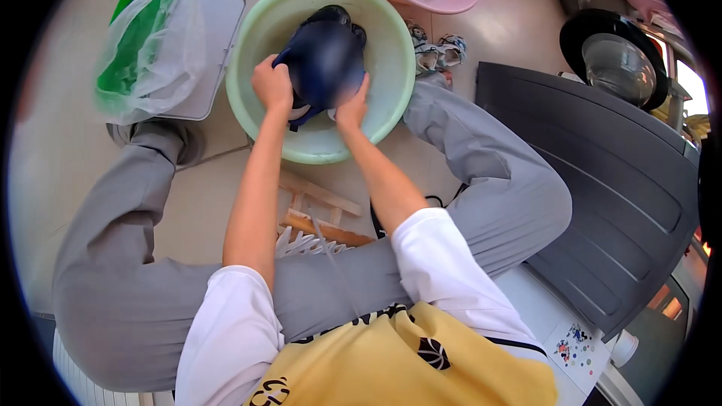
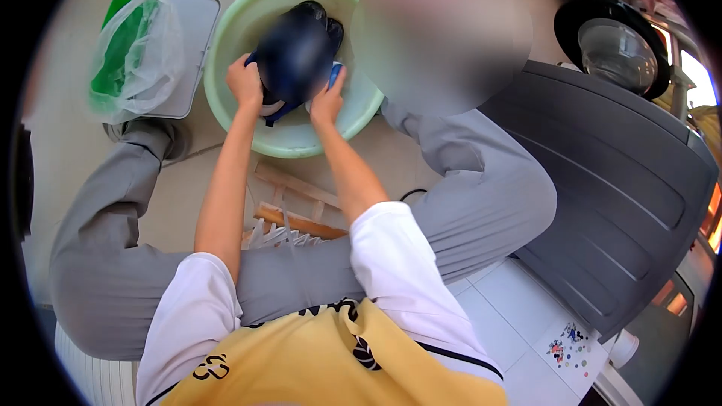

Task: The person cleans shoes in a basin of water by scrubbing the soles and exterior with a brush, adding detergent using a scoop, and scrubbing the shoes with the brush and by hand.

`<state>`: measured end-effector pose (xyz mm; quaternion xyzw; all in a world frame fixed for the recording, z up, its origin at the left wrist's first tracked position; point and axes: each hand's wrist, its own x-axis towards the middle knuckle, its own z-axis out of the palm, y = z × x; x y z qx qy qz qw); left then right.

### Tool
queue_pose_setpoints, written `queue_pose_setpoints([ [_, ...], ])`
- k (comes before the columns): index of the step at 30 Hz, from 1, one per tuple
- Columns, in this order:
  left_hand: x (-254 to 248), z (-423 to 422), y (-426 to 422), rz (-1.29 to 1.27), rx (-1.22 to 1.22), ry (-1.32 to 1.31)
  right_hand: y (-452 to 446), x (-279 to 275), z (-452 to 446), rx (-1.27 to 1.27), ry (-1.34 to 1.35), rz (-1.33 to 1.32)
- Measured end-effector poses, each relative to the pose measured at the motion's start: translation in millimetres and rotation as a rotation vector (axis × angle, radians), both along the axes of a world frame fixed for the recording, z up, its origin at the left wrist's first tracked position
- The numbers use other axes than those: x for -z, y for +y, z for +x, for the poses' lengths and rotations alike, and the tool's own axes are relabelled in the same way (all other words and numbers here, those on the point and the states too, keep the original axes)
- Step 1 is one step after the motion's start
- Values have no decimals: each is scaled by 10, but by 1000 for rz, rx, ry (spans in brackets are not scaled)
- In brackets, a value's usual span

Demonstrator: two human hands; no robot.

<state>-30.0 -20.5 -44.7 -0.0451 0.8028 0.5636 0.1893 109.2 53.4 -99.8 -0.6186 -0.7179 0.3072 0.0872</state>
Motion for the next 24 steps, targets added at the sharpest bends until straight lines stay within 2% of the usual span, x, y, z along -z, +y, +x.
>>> queue_pose_setpoints([
  [1, -10, -15, -13, -44, 59, 133, -21, -26, -21, 129, 47, 15],
  [2, -45, 7, 5, -63, 53, 53, -66, -29, -93, 257, 108, 15],
  [3, 125, 3, 39, -243, 77, 249, -47, 51, -64, 0, 126, 91],
  [4, 328, 50, 18, -430, 109, 432, 45, 219, -24, -123, 214, 183],
  [5, 192, 56, -24, -270, 89, 294, 294, 735, 129, -227, 196, 448],
  [6, 43, 18, -9, -98, 64, 161, 370, 292, 75, 3, 235, 9],
  [7, 20, 1, -20, -63, 68, 108, 475, -227, 4, 228, 258, -425],
  [9, -36, -34, -50, -69, 145, 106, 809, -319, 191, 456, 531, -728],
  [10, -42, -55, -60, -66, 228, 101, 950, -388, 314, 452, 528, -731],
  [11, 0, -115, -45, -170, 389, 123, 1097, -468, 397, 384, 735, -1026],
  [12, -78, -164, -14, -168, 378, 128, 1178, -526, 395, 298, 937, -1320],
  [14, -298, -207, 112, -372, 730, 199, 1117, -608, 315, 292, 957, -1321],
  [16, -221, -85, 184, -313, 737, 284, 856, -812, 170, 296, 976, -1324],
  [18, -66, 86, 273, -199, 675, 442, 482, -1142, -131, 567, 1034, -1065],
  [19, -88, 149, 293, -121, 636, 572, 802, -485, 214, 107, 1220, -1730],
  [20, -110, 188, 311, -43, 595, 703, 775, -438, 212, 114, 1216, -1737],
  [22, -207, 228, 314, 53, 664, 726, 724, -363, 234, 261, 1271, -1565],
  [23, -254, 257, 318, -18, 834, 774, 723, -324, 235, 316, 1195, -1407],
  [24, -305, 267, 324, -92, 1003, 822, 711, -369, 210, 321, 1196, -1407],
])
